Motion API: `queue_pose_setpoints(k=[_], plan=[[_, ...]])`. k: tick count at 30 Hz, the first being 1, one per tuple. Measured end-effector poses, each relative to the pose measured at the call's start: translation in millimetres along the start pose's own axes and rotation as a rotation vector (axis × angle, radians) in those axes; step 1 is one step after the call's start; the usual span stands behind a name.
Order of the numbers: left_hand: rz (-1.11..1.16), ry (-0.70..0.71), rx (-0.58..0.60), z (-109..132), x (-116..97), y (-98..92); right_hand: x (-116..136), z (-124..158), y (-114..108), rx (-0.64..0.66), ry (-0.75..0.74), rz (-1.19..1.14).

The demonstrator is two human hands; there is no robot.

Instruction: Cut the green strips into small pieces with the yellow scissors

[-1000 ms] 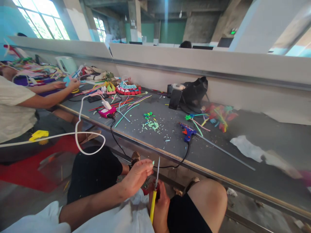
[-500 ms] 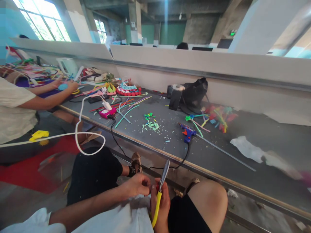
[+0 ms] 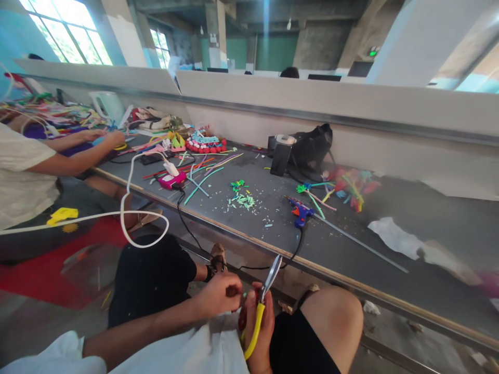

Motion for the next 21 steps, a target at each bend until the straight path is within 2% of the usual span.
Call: queue_pose_setpoints(k=[2,5,10,15,21], plan=[[0.117,-0.066,-0.028,-5,3,-3.3,2,1,-1,0.021,-0.006,0.059],[0.285,-0.085,-0.057,-14,-5,-5.5,7,-1,-2,0.047,-0.051,0.159],[0.767,-0.145,-0.064,-18,-20,4.6,18,-1,4,0.144,-0.155,0.253],[0.789,-0.153,-0.039,-17,-24,14.8,25,0,7,0.197,-0.222,0.308],[0.778,-0.157,-0.062,-17,-21,14.7,30,1,9,0.218,-0.254,0.335]])
Point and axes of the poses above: each hand's wrist, its own z-axis away from the middle knuckle, its own y-axis out of the palm, x = y × z, the point moved 6 cm from there along -z, towards the middle knuckle
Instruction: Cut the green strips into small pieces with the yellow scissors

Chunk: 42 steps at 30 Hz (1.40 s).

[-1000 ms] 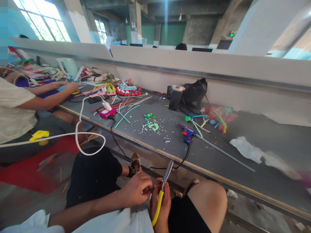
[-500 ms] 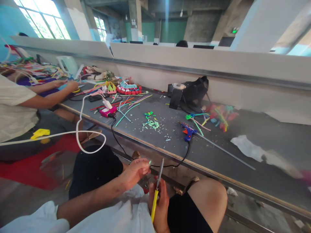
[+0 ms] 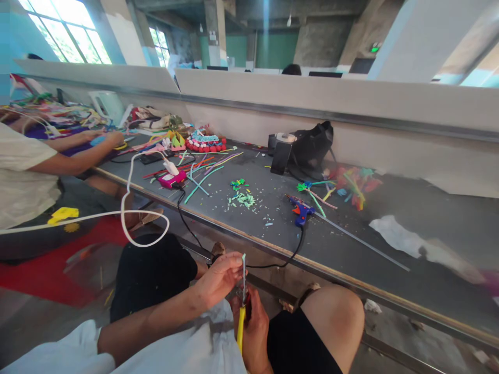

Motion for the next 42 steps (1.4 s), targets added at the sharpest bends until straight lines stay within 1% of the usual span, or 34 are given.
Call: queue_pose_setpoints(k=[7,14,20,29,36,42], plan=[[0.022,0.008,0.019,0,4,1.4,-5,2,0,-0.012,-0.021,0.012],[0.03,0.018,-0.023,2,2,5.2,-11,3,0,-0.031,-0.039,0.015],[0.026,0.009,0.001,1,3,6.7,-14,4,-1,-0.04,-0.027,0.024],[0.057,-0.01,0.041,1,4,7.5,-8,2,0,-0.027,-0.037,0.014],[0.04,0.003,0.004,1,3,6.5,-8,0,2,-0.03,-0.036,-0.006],[0.011,0.021,-0.002,0,4,6.5,-7,1,0,-0.029,-0.019,-0.009]])
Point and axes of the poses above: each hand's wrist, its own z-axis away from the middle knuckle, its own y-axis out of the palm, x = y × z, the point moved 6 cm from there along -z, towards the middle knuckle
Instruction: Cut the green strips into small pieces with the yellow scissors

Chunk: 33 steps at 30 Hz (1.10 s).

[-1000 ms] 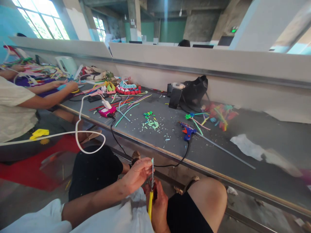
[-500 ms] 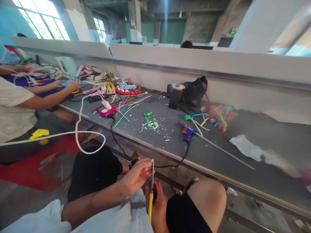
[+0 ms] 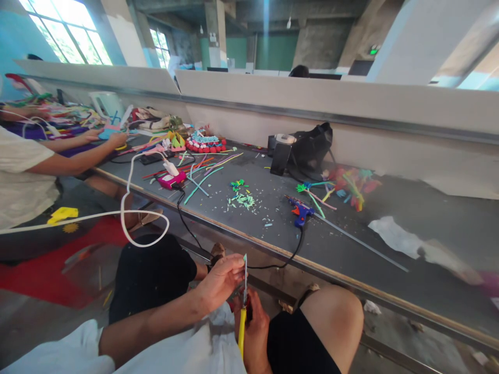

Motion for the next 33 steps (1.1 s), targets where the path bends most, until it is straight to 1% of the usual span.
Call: queue_pose_setpoints(k=[9,15,20,26,33], plan=[[0.011,-0.01,-0.002,-1.1,0.5,-0.8,0.9,-0.5,-1.6,0.004,0.02,-0.003],[0.005,-0.025,0.026,-0.7,0.6,1.7,0.9,-2.0,1.6,0.002,0.007,-0.019],[-0.019,-0.009,0.036,-1.1,-0.1,1.7,-2.9,-1.1,1.0,0.0,0.009,-0.024],[-0.015,-0.009,-0.007,-2.2,2.1,-1.2,-5.0,-0.2,-0.7,-0.004,0.046,-0.016],[0.005,-0.034,-0.016,0.5,1.5,3.6,-3.6,0.4,0.5,-0.003,0.06,-0.027]])
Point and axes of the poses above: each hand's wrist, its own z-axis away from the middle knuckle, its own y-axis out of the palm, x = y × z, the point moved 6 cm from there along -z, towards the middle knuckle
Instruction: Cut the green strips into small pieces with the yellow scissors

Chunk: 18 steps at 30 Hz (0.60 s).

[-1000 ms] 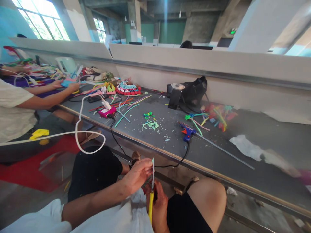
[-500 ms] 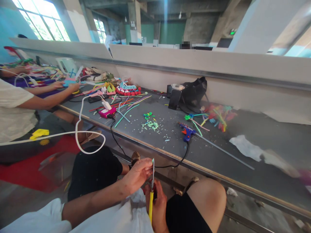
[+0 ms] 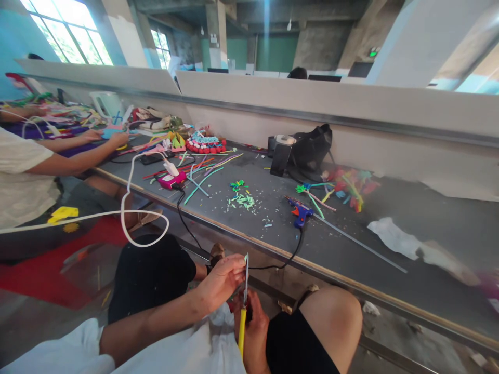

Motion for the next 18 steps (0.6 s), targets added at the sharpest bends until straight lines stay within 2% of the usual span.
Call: queue_pose_setpoints(k=[6,12,15,18], plan=[[0.004,0.002,0.007,-3,0,-5.7,-5,0,3,0.021,0.014,-0.008],[-0.096,0.034,-0.003,-3,1,-7.3,-11,2,3,0.027,0.047,-0.008],[-0.316,0.134,-0.024,-4,-9,-9.0,-14,0,0,0.0,0.065,-0.001],[-0.568,0.273,-0.066,-14,-36,-12.0,-17,-3,-4,-0.045,0.091,0.006]])
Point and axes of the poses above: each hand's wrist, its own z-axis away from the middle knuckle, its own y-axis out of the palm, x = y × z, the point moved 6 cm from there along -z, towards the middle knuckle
